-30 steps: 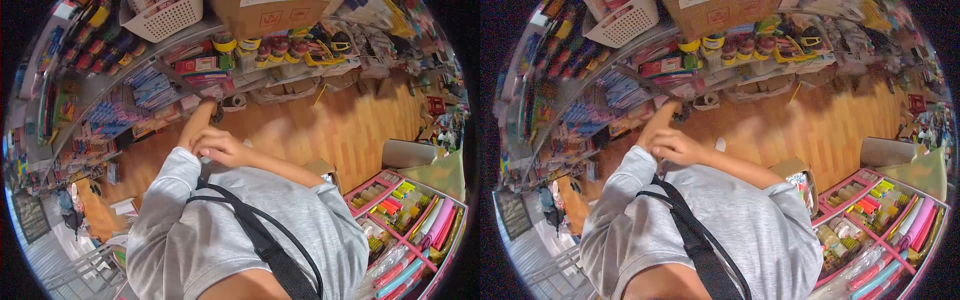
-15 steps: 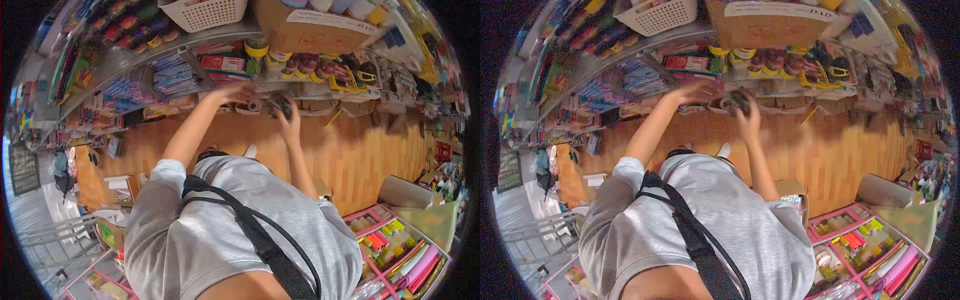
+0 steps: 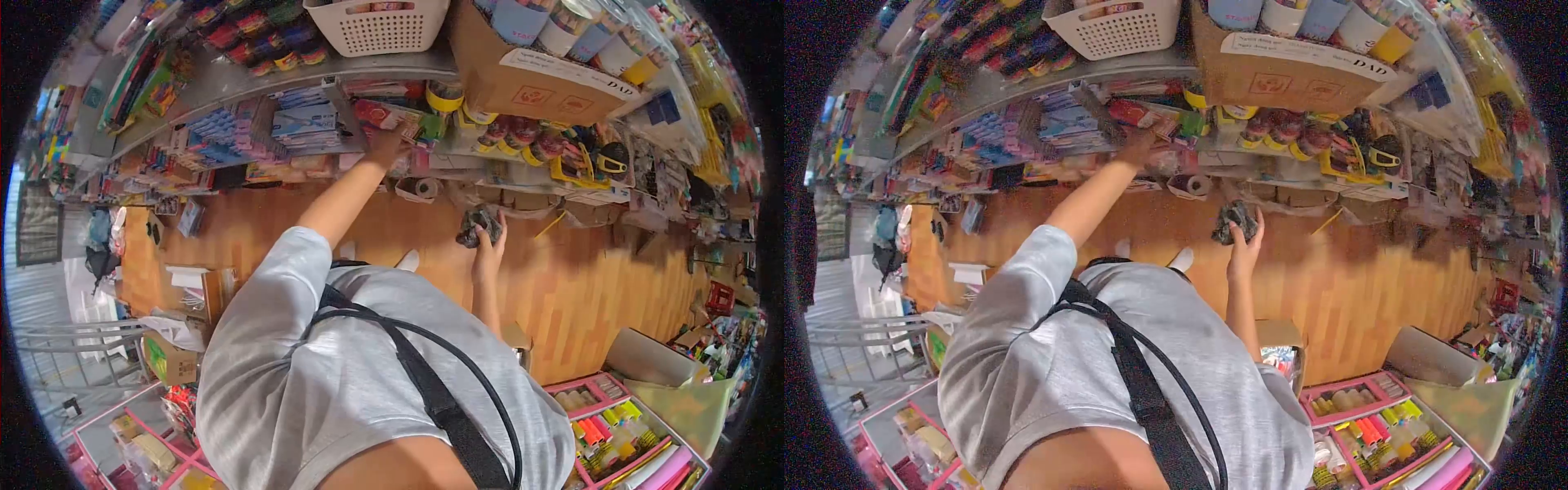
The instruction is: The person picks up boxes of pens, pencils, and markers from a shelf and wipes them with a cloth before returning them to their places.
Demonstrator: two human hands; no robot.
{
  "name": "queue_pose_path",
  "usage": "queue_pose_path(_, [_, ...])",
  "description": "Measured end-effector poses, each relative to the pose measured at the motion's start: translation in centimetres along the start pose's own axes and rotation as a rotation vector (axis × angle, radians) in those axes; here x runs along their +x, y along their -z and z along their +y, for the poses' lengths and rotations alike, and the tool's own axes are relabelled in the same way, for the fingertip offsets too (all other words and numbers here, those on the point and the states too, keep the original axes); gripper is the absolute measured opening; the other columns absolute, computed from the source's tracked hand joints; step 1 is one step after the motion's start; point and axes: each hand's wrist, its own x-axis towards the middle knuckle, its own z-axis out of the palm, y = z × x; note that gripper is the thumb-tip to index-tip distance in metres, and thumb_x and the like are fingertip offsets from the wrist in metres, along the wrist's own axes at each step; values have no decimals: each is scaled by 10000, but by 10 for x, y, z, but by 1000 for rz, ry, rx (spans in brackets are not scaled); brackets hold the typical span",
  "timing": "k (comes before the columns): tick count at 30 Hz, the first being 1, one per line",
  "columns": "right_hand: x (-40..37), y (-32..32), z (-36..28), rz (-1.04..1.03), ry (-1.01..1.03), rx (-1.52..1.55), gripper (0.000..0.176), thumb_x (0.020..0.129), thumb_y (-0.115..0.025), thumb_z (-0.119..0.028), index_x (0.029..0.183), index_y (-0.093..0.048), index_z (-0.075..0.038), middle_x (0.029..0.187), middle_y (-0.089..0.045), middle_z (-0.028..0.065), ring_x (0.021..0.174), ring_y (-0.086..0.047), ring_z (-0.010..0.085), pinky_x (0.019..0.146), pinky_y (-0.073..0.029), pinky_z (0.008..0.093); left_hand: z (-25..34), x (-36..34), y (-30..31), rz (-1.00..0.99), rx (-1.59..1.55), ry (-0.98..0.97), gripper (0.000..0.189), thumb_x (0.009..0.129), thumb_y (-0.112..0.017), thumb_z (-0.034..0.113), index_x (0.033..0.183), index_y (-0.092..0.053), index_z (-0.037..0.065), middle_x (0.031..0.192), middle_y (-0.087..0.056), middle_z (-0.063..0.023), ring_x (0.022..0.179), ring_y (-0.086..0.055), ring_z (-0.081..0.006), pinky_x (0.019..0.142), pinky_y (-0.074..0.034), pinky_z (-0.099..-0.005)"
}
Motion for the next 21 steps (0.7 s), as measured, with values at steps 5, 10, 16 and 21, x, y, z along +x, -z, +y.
queue_pose_path(5, [8,-15,-4,59,27,17,643,702,-470,35,1296,-244,-61,1079,-452,101,944,-481,199,823,-401,289,21,-95,9,-89,-69,47,291,845,-470,300,996,-503,53,909,-575,-111,778,-586,-260,717,-481,-424])
queue_pose_path(10, [5,-59,-46,-97,232,-69,642,687,-467,40,1286,-259,-59,1161,-397,104,1013,-440,191,870,-362,279,23,-168,38,-500,-237,164,343,880,-367,332,1089,-475,82,995,-574,-118,908,-564,-265,835,-439,-441])
queue_pose_path(16, [-16,-99,-38,-659,734,-781,520,778,-555,-269,1242,-391,-101,1359,-235,160,1252,-199,365,1006,-169,473,36,-229,17,-530,-126,162,702,788,-261,654,1251,-365,137,1190,-471,-71,1058,-482,-218,894,-393,-376])
queue_pose_path(21, [-4,-111,-30,-517,945,-1133,497,781,-529,-315,1251,-405,-211,1360,-257,92,1236,-211,375,972,-167,566,31,-222,30,-577,118,185,741,808,-117,639,1318,-248,117,1302,-334,-105,1161,-374,-220,947,-336,-356])
